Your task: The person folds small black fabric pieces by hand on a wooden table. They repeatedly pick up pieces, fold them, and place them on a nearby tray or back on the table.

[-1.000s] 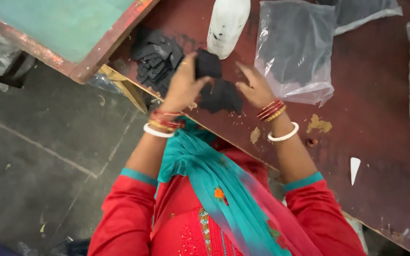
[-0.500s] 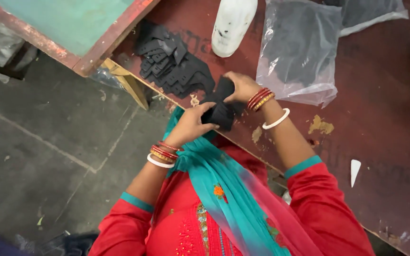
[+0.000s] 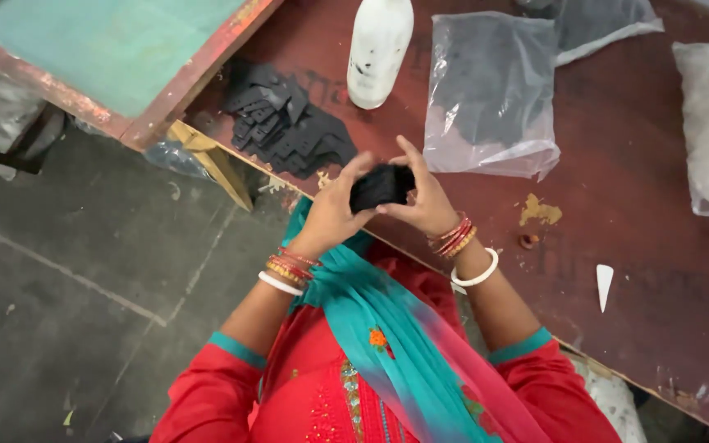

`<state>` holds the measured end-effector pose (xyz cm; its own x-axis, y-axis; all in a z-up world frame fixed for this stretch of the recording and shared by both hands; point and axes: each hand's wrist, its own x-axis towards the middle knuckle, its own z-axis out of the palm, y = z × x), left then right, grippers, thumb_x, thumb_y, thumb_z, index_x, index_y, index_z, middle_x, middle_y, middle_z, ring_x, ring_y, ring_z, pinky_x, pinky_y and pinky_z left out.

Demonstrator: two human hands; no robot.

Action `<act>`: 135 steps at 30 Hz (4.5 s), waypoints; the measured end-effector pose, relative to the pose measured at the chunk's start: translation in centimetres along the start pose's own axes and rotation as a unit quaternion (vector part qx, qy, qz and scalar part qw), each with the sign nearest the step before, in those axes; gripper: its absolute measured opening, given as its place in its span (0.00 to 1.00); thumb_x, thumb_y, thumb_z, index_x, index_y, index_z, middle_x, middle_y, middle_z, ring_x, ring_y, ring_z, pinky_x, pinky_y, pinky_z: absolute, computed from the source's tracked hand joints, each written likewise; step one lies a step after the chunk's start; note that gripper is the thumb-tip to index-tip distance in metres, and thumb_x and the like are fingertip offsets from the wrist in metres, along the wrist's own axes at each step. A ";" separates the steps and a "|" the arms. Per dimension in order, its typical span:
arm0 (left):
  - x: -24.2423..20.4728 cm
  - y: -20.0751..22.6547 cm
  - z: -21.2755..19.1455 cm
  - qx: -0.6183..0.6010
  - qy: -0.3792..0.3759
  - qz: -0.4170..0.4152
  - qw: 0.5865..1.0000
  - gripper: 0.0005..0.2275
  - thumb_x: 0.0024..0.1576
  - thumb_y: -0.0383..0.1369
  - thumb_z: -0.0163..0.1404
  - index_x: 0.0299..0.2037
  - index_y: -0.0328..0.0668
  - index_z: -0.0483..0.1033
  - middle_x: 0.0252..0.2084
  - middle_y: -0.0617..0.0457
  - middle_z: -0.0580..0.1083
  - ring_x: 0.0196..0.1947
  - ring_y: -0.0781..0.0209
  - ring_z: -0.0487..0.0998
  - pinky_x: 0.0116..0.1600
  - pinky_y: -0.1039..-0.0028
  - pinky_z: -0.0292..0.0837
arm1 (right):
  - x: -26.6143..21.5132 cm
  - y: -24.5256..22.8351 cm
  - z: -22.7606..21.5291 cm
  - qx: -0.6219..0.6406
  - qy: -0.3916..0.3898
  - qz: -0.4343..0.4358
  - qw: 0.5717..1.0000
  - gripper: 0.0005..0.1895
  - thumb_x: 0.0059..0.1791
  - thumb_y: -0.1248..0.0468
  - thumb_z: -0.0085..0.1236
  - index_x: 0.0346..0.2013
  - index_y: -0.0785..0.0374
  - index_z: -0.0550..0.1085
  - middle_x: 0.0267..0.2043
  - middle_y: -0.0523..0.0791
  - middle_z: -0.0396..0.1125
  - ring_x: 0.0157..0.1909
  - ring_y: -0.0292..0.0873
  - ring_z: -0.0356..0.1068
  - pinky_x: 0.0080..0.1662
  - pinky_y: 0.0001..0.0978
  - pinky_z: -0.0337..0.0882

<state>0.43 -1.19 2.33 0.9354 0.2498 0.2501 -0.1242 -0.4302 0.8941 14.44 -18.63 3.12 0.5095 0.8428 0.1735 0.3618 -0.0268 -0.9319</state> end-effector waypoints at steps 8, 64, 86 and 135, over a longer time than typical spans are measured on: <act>0.7 -3.9 3.2 0.212 0.050 0.074 0.973 0.39 0.45 0.32 0.60 0.69 0.36 0.56 0.65 0.33 0.66 0.68 0.34 0.62 0.69 0.44 0.52 | -0.8 4.0 0.5 -0.110 0.043 -0.027 0.993 0.66 0.38 0.62 0.78 0.79 0.62 0.41 0.65 0.52 0.64 0.64 0.50 0.66 0.65 0.42 0.66; 2.3 -4.1 10.7 -0.020 0.256 -0.013 0.966 0.38 0.61 0.44 0.51 0.74 0.25 0.49 0.61 0.23 0.68 0.60 0.30 0.72 0.64 0.54 0.71 | 0.3 9.7 0.2 0.352 0.144 0.251 0.890 0.13 0.59 0.60 0.57 0.55 0.63 0.73 0.46 0.40 0.70 0.42 0.37 0.69 0.42 0.29 0.68; 4.5 -6.8 8.3 0.123 0.090 0.080 0.985 0.39 0.51 0.53 0.57 0.70 0.37 0.63 0.53 0.39 0.75 0.55 0.43 0.75 0.65 0.61 0.70 | 0.2 20.1 -7.2 -0.397 -0.022 -0.080 0.914 0.25 0.45 0.59 0.62 0.57 0.58 0.76 0.55 0.54 0.71 0.56 0.58 0.71 0.57 0.48 0.71; 7.0 4.7 -3.1 0.248 0.283 0.223 0.899 0.10 0.60 0.44 0.52 0.47 0.59 0.81 0.27 0.55 0.74 0.21 0.60 0.76 0.25 0.70 0.64 | 3.1 13.8 -2.5 -0.199 -0.089 -0.174 0.960 0.27 0.41 0.60 0.69 0.53 0.61 0.76 0.53 0.49 0.73 0.55 0.50 0.74 0.60 0.38 0.70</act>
<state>5.34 1.22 9.41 0.4940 0.2979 0.8168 -0.1502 -0.8961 0.4177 22.98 -17.75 -8.41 0.1744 0.9157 0.3619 0.7737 0.0999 -0.6257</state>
